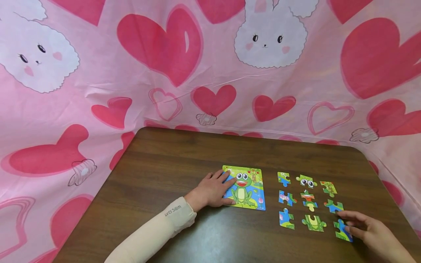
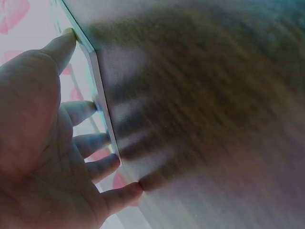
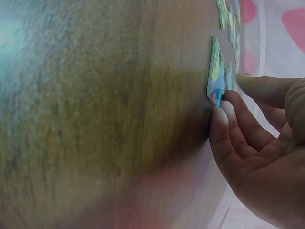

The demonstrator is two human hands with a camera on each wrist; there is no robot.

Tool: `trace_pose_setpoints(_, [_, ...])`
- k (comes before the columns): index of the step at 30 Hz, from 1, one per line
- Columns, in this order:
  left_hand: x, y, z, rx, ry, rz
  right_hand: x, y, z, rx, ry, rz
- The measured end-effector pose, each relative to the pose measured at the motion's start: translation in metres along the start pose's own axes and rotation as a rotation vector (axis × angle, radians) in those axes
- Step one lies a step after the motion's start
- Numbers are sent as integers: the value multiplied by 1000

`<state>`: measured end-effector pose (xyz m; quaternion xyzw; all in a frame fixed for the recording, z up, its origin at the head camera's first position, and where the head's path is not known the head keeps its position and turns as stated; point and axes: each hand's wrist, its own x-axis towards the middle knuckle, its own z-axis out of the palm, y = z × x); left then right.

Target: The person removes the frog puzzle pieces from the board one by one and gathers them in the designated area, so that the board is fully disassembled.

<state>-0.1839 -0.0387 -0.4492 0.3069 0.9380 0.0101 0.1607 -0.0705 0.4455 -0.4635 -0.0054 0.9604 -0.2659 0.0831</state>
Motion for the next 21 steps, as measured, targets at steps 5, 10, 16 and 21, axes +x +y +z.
trace_pose_setpoints(5, [0,1,0,1,0,3,-2,2,-1,3,-7,0])
trace_pose_setpoints(10, [0,1,-1,-19,-3,11,-2,-1,-7,10,-58,72])
trace_pose_setpoints(16, [1,1,-3,-49,-9,21,-2,-8,-14,19,-29,112])
trace_pose_setpoints(21, [0,-2,-2,-118,24,33,1,-18,-21,-88,116,40])
